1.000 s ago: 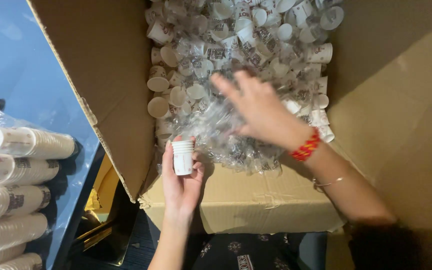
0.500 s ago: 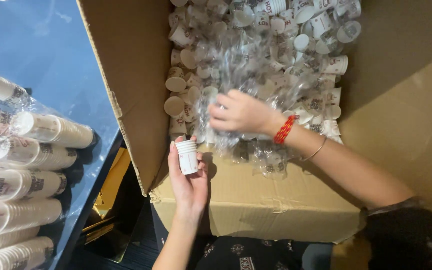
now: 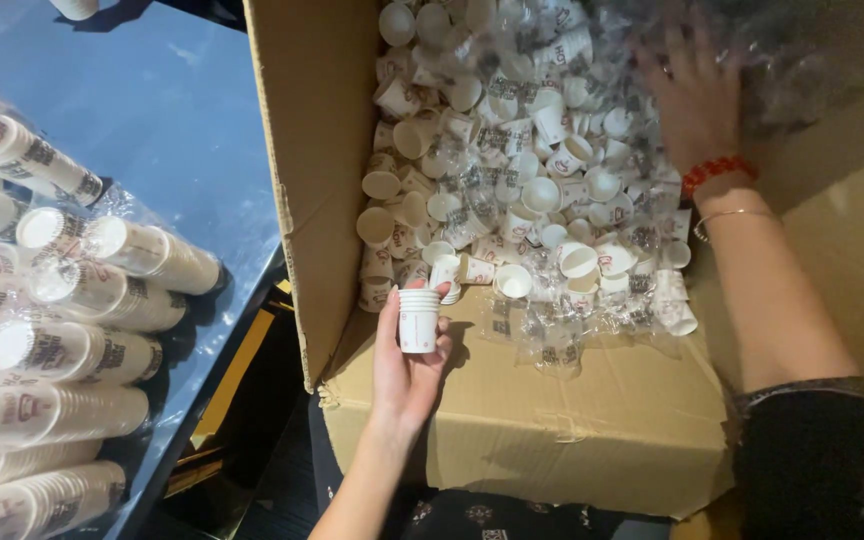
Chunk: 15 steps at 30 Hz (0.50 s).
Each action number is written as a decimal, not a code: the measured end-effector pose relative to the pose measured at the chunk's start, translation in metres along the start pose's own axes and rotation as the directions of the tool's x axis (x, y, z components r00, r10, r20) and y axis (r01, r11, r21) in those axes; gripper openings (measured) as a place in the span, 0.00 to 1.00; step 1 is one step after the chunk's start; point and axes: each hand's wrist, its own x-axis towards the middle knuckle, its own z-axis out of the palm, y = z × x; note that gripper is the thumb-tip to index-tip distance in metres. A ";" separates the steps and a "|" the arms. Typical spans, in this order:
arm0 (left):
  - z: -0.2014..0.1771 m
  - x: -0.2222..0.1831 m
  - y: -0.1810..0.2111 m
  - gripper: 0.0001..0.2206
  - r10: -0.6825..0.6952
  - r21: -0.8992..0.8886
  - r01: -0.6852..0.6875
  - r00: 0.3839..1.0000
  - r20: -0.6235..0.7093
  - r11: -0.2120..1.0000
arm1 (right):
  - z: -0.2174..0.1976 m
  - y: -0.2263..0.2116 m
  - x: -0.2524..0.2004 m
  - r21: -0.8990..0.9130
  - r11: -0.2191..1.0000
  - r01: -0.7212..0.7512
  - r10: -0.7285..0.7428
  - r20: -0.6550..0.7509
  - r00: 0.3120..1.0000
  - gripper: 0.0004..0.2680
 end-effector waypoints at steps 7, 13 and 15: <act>-0.001 0.000 0.000 0.18 -0.039 0.034 0.040 0.999 -0.026 0.999 | 0.020 -0.014 0.001 0.237 0.915 -0.328 0.223 0.383 0.897 0.36; -0.003 0.002 -0.002 0.18 -0.033 0.006 0.033 0.999 -0.037 0.999 | -0.078 -0.058 0.048 0.315 0.803 -0.507 0.241 0.605 0.759 0.46; -0.002 0.002 -0.002 0.18 -0.026 0.015 0.026 0.999 -0.048 1.000 | -0.099 -0.090 0.060 0.308 0.808 -0.502 0.233 0.615 0.753 0.49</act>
